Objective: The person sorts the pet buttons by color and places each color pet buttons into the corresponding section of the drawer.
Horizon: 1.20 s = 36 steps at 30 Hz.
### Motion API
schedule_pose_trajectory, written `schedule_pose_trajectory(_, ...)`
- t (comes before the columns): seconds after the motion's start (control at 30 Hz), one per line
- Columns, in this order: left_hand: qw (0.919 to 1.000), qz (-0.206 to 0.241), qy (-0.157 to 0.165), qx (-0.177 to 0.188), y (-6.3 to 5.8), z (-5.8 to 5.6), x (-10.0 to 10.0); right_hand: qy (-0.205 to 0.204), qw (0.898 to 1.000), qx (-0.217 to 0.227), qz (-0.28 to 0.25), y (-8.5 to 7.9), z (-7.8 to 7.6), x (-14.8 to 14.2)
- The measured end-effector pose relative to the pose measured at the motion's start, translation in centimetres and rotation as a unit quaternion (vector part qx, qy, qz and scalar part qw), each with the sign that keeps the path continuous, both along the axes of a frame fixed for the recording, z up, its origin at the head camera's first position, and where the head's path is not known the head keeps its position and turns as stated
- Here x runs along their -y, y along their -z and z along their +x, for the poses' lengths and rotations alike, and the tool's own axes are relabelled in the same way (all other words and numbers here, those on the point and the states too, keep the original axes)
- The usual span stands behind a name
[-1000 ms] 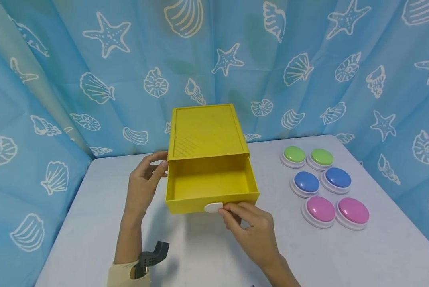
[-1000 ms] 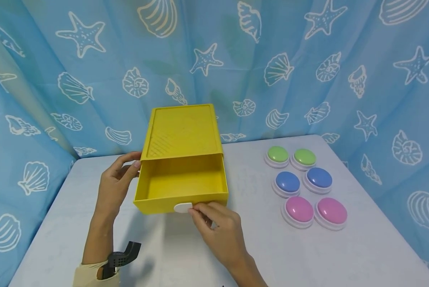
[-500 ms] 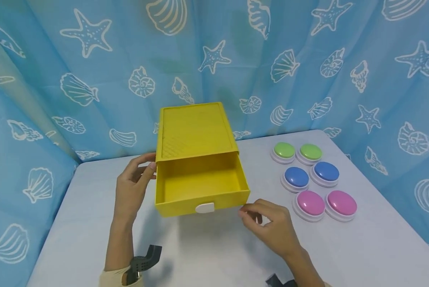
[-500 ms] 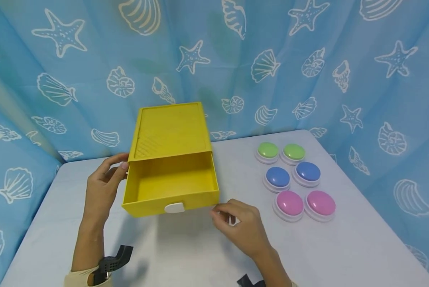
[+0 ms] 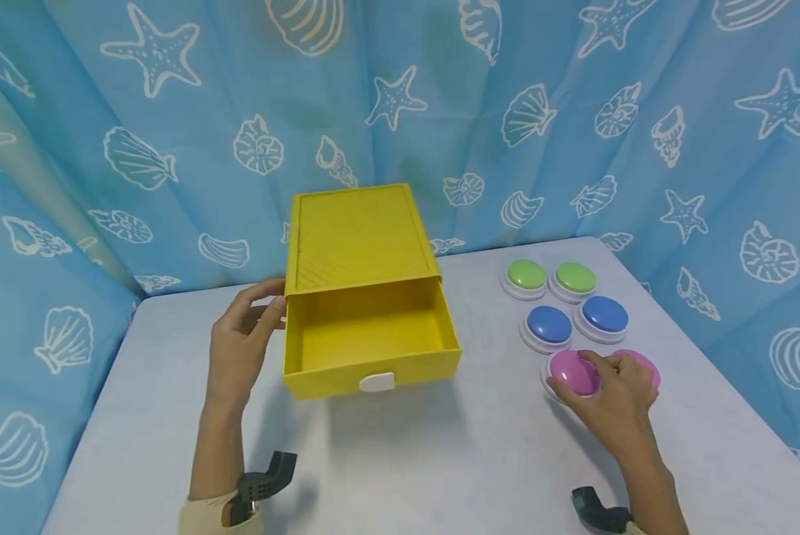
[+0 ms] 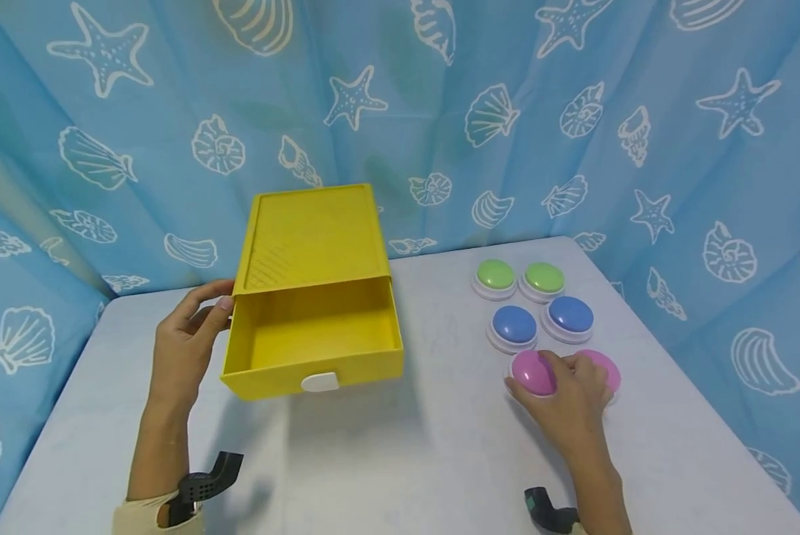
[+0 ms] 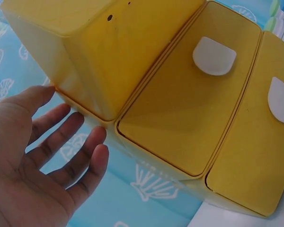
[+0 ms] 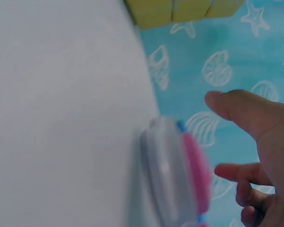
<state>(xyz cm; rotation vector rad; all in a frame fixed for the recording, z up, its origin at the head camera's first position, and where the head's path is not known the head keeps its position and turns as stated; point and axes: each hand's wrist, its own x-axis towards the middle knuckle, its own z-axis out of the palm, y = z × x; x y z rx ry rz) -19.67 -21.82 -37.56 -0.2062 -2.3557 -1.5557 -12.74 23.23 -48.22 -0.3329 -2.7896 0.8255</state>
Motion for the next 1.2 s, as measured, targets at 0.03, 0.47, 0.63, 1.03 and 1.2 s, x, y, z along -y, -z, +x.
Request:
schedule_pose_trajectory(0.03,1.0,0.001,0.001,-0.001,0.0,0.0,0.0,0.004,1.0,0.009,0.005,0.2,0.1,-0.3)
schedule_pose_trajectory(0.47,1.0,0.004,-0.002,0.002,-0.1,0.1,0.0,0.02,0.999,0.038,0.025,1.3,0.0,-1.8)
schedule_pose_trajectory(0.63,1.0,0.005,0.004,-0.001,-0.2,0.1,-0.1,0.024,0.999,0.047,0.014,1.9,-0.1,-1.7)
schedule_pose_trajectory(1.03,1.0,0.005,-0.007,0.001,-0.1,0.1,0.3,0.043,0.998,0.051,-0.008,1.6,-0.1,-0.9)
schedule_pose_trajectory(1.2,1.0,0.007,0.002,-0.002,-0.1,-0.2,0.1,0.044,0.998,0.044,-0.023,0.8,0.3,-0.6)
